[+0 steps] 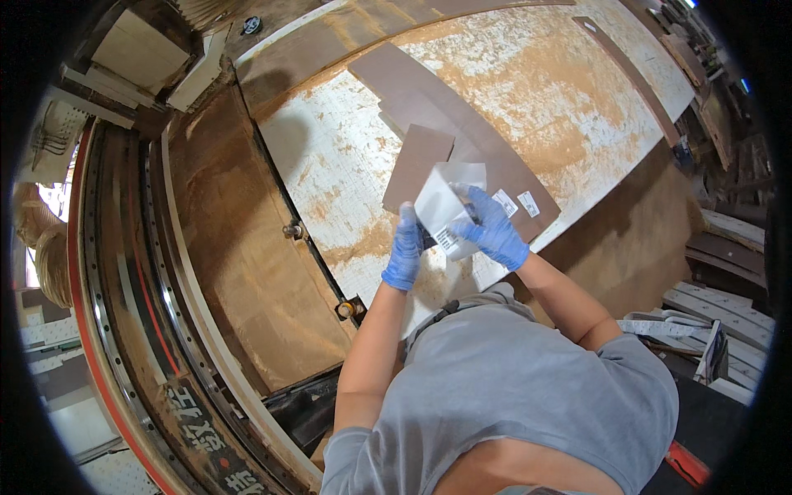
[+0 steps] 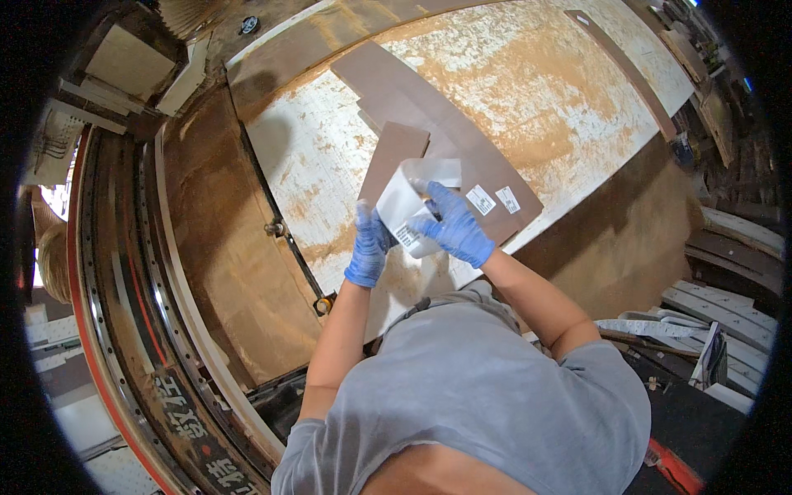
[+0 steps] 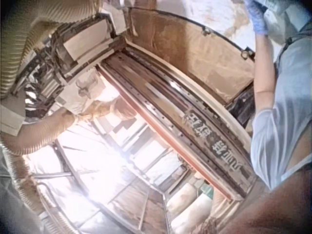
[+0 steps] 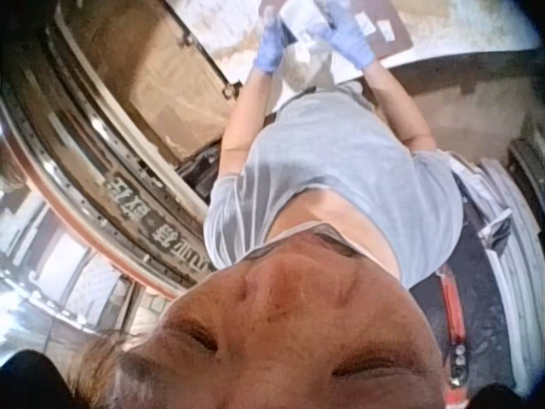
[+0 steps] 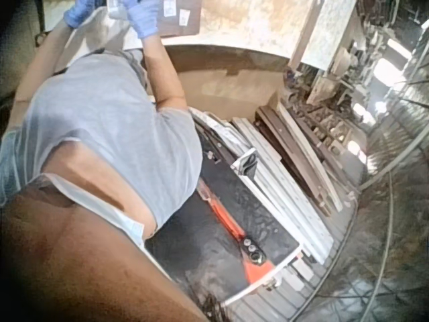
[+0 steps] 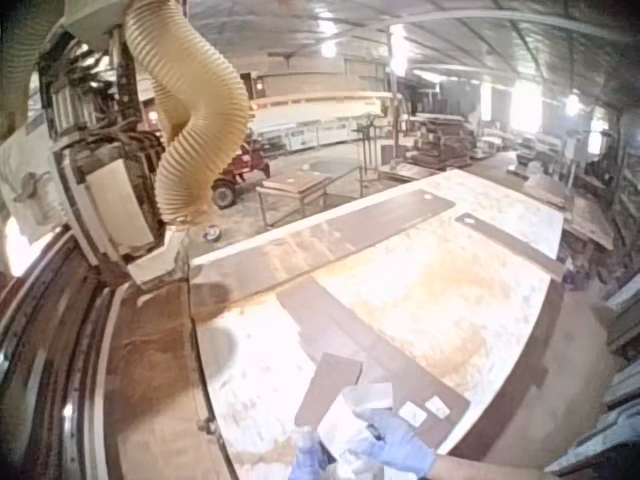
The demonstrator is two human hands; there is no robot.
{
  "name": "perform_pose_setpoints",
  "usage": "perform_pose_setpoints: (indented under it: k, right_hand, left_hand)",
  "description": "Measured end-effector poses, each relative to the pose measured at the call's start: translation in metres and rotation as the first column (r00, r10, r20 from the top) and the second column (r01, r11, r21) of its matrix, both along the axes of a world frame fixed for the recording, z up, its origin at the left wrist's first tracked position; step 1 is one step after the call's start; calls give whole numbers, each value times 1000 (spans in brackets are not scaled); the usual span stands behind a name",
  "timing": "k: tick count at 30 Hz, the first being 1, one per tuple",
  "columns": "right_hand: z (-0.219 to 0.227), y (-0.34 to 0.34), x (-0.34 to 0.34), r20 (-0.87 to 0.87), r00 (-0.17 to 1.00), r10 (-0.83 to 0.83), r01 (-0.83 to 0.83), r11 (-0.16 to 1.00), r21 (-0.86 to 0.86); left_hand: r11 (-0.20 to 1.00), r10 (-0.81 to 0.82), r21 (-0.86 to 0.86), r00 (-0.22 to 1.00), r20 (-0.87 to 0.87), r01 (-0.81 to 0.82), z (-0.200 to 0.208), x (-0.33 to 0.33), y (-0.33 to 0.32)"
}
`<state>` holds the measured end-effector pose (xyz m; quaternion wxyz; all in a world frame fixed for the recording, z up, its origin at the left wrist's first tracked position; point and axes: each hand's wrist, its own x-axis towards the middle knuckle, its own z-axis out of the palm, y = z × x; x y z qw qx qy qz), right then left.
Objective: The person applies adhesive labels to multiple brown wood panels in a workshop. They peel labels from a roll and press them onto each panel, then move the labeled panels to a stack on a nearby table.
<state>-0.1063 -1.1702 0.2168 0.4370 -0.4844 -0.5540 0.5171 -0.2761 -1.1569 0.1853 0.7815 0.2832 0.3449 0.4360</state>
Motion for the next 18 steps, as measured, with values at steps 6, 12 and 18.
perform_pose_setpoints:
  k: [6, 12, 18]
  right_hand:
    - [-25, -28, -15, 213, 977, 21, -75, 966, 247]
    - [-25, -27, -25, 551, 810, 200, -439, 831, 343]
    - [-48, -8, -39, 178, 960, 218, -251, 950, 187]
  left_hand:
    - [973, 168, -171, 984, 63, -156, 3, -6, -27]
    - [935, 266, -256, 963, 43, -247, -21, -27, -59]
    - [775, 542, -245, 812, -216, -583, -72, -60, -74]
